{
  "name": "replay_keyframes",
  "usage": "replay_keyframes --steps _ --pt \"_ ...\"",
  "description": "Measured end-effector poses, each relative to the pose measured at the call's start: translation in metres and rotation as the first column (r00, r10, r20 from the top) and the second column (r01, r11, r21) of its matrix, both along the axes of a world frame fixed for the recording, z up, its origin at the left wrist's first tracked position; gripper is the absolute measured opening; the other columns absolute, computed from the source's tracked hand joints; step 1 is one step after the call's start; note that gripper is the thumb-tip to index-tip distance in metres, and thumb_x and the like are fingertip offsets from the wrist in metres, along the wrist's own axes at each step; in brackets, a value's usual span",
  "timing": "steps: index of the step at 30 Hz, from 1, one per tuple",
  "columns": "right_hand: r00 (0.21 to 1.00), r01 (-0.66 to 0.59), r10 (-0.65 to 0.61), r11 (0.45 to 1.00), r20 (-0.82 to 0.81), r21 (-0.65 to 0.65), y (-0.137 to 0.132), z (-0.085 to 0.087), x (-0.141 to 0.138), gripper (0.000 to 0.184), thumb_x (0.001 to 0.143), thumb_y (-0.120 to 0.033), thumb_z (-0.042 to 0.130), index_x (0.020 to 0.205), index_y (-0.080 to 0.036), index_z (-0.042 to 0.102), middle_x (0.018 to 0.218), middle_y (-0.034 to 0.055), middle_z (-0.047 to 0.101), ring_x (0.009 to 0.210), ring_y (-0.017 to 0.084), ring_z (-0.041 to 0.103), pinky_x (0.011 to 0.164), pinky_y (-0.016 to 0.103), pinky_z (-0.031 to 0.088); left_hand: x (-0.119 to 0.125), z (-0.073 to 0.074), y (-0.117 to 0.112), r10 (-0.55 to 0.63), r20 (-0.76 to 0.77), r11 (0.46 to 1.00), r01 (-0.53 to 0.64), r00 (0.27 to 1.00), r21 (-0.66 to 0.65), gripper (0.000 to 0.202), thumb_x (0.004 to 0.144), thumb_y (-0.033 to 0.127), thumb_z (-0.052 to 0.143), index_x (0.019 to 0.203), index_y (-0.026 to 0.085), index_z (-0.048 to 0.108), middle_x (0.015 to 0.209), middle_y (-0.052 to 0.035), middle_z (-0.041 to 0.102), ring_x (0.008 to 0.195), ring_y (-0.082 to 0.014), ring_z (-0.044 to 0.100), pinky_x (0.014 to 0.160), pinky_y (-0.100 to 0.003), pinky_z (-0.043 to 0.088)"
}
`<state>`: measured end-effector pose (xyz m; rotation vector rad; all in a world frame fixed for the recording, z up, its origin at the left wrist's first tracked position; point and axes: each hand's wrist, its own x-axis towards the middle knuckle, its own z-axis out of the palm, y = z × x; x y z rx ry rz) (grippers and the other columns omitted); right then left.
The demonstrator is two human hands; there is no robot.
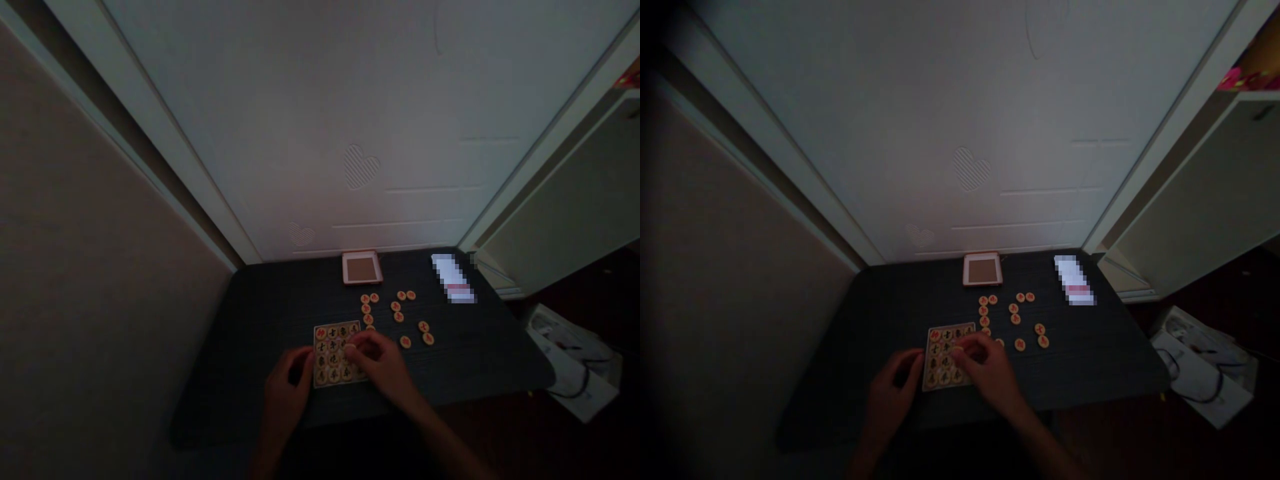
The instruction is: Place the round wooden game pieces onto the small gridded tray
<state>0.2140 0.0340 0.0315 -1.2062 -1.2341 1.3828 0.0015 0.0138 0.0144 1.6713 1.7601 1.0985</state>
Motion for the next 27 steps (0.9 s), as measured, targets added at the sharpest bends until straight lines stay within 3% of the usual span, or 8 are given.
replay_keyframes --steps 5,11,18,27 --pt "0.995 -0.049 0.041 0.995 0.095 0.083 0.017 -0.003 -0.013 0.023 0.085 -0.042 0.074 0.093 -0.021 0.071 0.086 0.0026 0.074 0.077 0.018 0.072 0.07 0.028 0.058 0.001 -0.013 -0.002 0.011 -0.059 1.0 -0.01 0.998 0.009 0.025 0.091 0.043 0.061 0.1 0.023 0.072 0.089 -0.0041 0.074 0.077 -0.0226 0.071 0.074 -0.035 0.058" --pt "0.969 -0.104 0.068 0.984 0.236 0.145 0.023 -0.011 -0.026 0.019 0.089 -0.038 0.069 0.095 -0.02 0.072 0.093 0.0047 0.077 0.08 0.019 0.074 0.074 0.029 0.06 0.004 -0.025 -0.004 -0.018 -0.104 1.0 0.016 0.994 -0.013 0.023 0.094 0.037 0.058 0.108 0.023 0.07 0.091 -0.0047 0.071 0.083 -0.0228 0.069 0.08 -0.038 0.056" --pt "0.931 -0.131 0.078 0.983 0.356 0.127 0.031 -0.019 -0.043 0.01 0.085 -0.029 0.072 0.082 -0.02 0.075 0.077 0.0027 0.077 0.07 0.02 0.074 0.067 0.029 0.058 0.005 -0.022 -0.005 -0.011 -0.114 1.0 0.011 0.993 0.0 0.022 0.093 0.035 0.057 0.107 0.024 0.07 0.09 -0.0046 0.07 0.081 -0.0228 0.068 0.079 -0.037 0.055" --pt "0.891 -0.12 0.026 0.976 0.453 0.179 0.032 -0.021 -0.052 0.008 0.083 -0.013 0.069 0.079 -0.02 0.073 0.078 0.0022 0.077 0.07 0.019 0.072 0.067 0.027 0.054 0.004 -0.024 -0.007 -0.024 -0.107 1.0 0.024 0.994 -0.004 0.022 0.093 0.032 0.058 0.109 0.024 0.071 0.091 -0.0047 0.071 0.083 -0.0231 0.068 0.079 -0.037 0.055"
